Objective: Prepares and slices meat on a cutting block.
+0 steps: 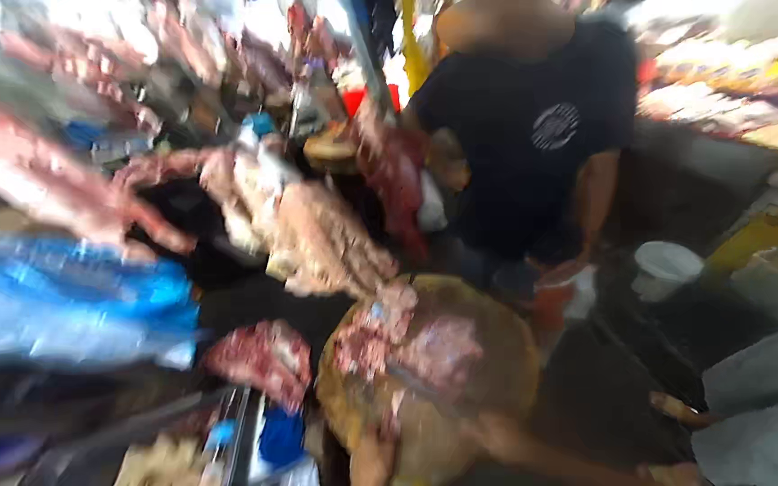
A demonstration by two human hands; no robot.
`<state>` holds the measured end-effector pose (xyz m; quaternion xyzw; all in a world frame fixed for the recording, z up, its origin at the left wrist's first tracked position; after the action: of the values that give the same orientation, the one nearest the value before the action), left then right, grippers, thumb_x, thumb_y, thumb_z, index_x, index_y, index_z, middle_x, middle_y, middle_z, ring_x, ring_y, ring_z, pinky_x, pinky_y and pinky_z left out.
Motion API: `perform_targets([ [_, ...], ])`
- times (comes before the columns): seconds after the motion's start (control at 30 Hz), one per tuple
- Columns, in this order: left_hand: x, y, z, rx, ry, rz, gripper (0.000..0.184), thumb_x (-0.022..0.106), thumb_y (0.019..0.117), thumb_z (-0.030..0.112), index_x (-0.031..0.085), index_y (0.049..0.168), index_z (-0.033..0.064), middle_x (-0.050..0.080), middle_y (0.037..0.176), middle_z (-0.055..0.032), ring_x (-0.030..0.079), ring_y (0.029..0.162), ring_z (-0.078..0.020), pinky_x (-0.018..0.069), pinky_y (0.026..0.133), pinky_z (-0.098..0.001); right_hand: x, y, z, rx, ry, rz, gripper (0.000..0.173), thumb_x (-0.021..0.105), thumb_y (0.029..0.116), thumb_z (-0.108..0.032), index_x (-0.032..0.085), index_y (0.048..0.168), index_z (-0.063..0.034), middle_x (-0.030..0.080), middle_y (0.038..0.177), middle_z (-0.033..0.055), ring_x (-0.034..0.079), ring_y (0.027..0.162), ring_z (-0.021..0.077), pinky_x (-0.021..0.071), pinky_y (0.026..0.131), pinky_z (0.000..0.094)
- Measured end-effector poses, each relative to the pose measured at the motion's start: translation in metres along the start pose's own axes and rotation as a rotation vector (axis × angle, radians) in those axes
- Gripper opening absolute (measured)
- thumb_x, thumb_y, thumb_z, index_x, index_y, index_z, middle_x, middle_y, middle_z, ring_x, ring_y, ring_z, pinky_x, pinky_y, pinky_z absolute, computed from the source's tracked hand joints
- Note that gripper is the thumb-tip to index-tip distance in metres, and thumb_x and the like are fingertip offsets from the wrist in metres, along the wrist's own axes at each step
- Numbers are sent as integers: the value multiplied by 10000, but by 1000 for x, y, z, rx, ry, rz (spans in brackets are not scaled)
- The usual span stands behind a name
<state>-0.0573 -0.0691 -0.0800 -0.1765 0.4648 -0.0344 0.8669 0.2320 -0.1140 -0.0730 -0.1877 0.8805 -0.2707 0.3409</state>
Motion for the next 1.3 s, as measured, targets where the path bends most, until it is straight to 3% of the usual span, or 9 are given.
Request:
perform_targets([
  [0.13, -16, -28, -9, -178, 50, -19, 466, 622, 977, 492, 704, 1256, 128, 730, 1167, -146, 697, 1099, -352, 543, 949, -624, -3, -13, -26, -48, -151, 36, 667, 360, 1057, -618, 651, 1231, -43, 705, 1039, 198, 697, 1000, 360, 548, 903, 592],
  [0.33, 7, -19, -27, 108, -32, 316, 300, 639, 990, 308, 709, 1126, 49, 669, 1209, -157, 664, 1122, -316, 563, 958, -529, -5, -31, -87, -597, -169, 432, 546, 428, 1071, -475, 683, 1130, 4, 681, 735, 106, 682, 647, 244, 583, 604, 469],
  [0.4, 17, -20, -28, 138, -23, 340, 255, 625, 1007, 254, 714, 1110, 39, 684, 1189, -162, 665, 1128, -329, 557, 964, -531, 8, -19, -79, -592, -197, 422, 545, 427, 1069, -475, 676, 1136, 5, 673, 724, 109, 677, 644, 253, 575, 603, 471],
  [0.57, 18, -22, -32, 135, -50, 369, 242, 632, 992, 204, 739, 1177, 91, 711, 1245, -97, 633, 1221, -295, 500, 1057, -517, 21, 13, -46, -90, -404, 3, 696, 294, 1063, -635, 649, 1157, -44, 703, 970, 185, 702, 977, 358, 552, 860, 568],
  [0.8, 25, -26, -50, 156, -45, 594, 277, 660, 915, 304, 723, 1043, 66, 700, 1082, -131, 654, 1078, -314, 520, 964, -490, 14, -25, -93, -598, -262, 312, 562, 411, 1068, -528, 679, 1048, -34, 633, 677, 77, 647, 605, 219, 550, 565, 428],
  [0.97, 40, -14, -57, 177, 67, 557, 219, 614, 975, 295, 767, 1008, 142, 733, 1077, -56, 649, 1110, -258, 491, 1006, -466, 32, 23, -52, -166, -500, -23, 688, 289, 1056, -652, 649, 1143, -71, 709, 935, 156, 716, 947, 330, 570, 832, 541],
  [1.07, 32, -26, -57, 147, 24, 561, 231, 616, 960, 318, 752, 1039, 148, 719, 1088, -48, 639, 1116, -246, 483, 1009, -467, 12, 6, -57, -183, -451, 29, 681, 284, 1053, -656, 651, 1089, -85, 681, 847, 131, 704, 854, 307, 564, 767, 527],
  [1.2, 23, -39, -57, 116, -31, 663, 249, 655, 909, 317, 721, 984, 89, 704, 1007, -94, 649, 1030, -285, 500, 941, -471, 1, -25, -84, -510, -285, 234, 567, 373, 1074, -546, 659, 1012, -59, 598, 660, 64, 626, 601, 217, 528, 569, 430],
  [1.3, 29, -31, -56, 140, 10, 674, 222, 629, 944, 291, 730, 960, 95, 708, 977, -91, 654, 1007, -285, 501, 910, -471, 24, -9, -70, -528, -321, 208, 587, 394, 1064, -552, 676, 1026, -39, 638, 690, 93, 660, 635, 240, 555, 591, 445],
])
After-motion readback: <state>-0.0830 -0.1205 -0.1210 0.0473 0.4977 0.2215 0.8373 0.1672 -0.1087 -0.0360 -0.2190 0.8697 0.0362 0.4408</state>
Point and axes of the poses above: each hand's wrist, its own y-axis towards the middle knuckle, its own x-axis out of the palm, z = x × y, the point moved 6 cm from there along y, towards the middle knuckle
